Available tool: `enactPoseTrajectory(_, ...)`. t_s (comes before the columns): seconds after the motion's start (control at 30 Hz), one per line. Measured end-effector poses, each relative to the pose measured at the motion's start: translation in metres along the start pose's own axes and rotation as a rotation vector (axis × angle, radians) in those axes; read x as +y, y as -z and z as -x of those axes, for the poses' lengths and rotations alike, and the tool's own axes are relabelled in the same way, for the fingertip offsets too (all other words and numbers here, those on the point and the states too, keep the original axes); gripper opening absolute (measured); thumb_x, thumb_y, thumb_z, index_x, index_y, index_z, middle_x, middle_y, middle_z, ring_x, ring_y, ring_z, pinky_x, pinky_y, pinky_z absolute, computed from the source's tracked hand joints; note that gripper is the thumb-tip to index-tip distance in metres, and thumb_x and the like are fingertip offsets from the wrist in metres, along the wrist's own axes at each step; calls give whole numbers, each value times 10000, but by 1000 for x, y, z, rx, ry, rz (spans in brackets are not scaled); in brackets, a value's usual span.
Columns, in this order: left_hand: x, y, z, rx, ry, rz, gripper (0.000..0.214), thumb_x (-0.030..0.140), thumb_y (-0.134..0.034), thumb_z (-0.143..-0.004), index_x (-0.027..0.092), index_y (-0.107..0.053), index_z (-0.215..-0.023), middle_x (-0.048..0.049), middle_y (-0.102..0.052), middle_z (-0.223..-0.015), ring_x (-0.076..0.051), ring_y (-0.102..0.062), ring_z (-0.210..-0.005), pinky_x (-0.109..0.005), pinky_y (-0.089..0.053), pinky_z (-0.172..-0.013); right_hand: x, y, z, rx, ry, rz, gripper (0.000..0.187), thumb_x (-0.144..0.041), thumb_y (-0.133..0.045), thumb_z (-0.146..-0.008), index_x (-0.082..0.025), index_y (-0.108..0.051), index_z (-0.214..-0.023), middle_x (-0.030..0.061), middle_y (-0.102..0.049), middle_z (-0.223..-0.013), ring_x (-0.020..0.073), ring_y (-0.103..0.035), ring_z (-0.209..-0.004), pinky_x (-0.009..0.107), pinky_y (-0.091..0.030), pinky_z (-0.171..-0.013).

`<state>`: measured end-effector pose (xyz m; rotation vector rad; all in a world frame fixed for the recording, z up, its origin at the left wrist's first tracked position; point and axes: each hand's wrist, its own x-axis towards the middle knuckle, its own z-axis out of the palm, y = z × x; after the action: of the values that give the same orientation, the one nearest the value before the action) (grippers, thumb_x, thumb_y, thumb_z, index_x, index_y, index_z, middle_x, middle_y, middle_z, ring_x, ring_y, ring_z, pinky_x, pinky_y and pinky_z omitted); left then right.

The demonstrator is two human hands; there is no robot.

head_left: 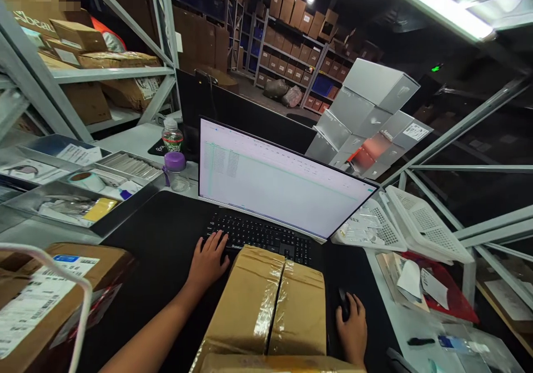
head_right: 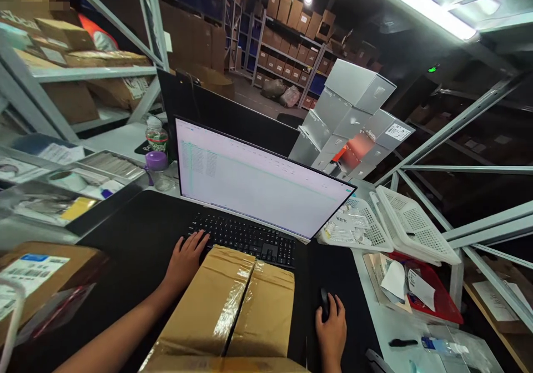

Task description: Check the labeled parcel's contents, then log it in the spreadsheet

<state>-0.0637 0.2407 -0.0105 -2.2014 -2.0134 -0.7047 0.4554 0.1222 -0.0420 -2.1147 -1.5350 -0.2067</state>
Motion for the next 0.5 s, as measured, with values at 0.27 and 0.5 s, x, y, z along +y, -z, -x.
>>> enactPoseTrajectory(0.27, 1, 0, 1, 19, -9, 10, 547, 238, -428, -896, 197, -626, -1404, -193, -580, -1525, -355, -551, -1403, -632, -360, -1190, -10, 8, 1, 8, 1, -19, 544, -459, -463, -883, -150, -613, -1304, 189, -590, -1391, 350, -634, -1190, 492, -538, -966)
enactPoseTrajectory(0.5, -2, 12, -7, -14, -41, -74, 552, 249, -383, -899, 116, -647, -1364, -245, -567, -1518, -375, -563, -1383, -623, -398, -1168, -41, 28, -15, -40, -125, -221, 596, -528, -544, -812, -112, -608, -1234, 283, -544, -1407, 462, -506, -1322, 668, -397, -1093)
